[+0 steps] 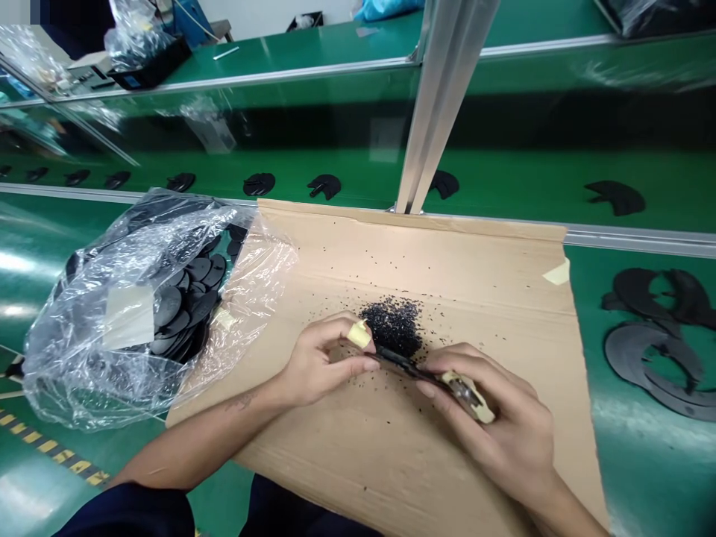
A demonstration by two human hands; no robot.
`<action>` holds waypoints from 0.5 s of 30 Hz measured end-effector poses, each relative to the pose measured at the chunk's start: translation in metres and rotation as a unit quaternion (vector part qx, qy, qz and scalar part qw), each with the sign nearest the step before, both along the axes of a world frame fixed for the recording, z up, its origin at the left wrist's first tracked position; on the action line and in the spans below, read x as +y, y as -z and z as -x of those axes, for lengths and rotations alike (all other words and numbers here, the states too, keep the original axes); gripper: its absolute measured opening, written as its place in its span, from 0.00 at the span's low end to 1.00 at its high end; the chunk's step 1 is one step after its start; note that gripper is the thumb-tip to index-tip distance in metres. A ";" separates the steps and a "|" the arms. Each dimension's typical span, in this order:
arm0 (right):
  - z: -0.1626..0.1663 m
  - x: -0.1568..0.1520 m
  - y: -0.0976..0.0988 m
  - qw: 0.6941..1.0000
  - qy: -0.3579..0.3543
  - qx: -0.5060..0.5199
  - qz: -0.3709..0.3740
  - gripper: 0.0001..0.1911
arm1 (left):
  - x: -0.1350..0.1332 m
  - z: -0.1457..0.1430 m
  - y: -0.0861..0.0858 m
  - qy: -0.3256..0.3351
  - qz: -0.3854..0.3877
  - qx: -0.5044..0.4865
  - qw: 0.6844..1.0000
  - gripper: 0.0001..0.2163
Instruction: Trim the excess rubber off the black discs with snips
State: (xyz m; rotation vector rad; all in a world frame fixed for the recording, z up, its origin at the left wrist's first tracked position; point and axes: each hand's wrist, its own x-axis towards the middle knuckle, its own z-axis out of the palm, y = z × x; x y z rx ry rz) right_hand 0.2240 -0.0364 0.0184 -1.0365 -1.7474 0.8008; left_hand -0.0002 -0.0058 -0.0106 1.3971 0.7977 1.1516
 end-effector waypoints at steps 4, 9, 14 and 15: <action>-0.004 0.004 0.000 0.988 0.084 0.038 0.128 0.06 | 0.011 0.004 -0.004 0.084 0.239 -0.132 0.958 0.14; -0.010 0.008 0.005 0.931 0.140 0.168 0.291 0.17 | 0.021 0.008 -0.008 0.028 0.296 -0.216 0.930 0.16; -0.005 0.008 0.002 0.894 0.116 0.243 0.357 0.18 | 0.019 0.006 -0.007 0.029 0.326 -0.237 0.915 0.15; -0.004 0.009 0.001 0.893 0.115 0.246 0.359 0.18 | 0.019 0.006 -0.006 0.030 0.326 -0.241 0.914 0.14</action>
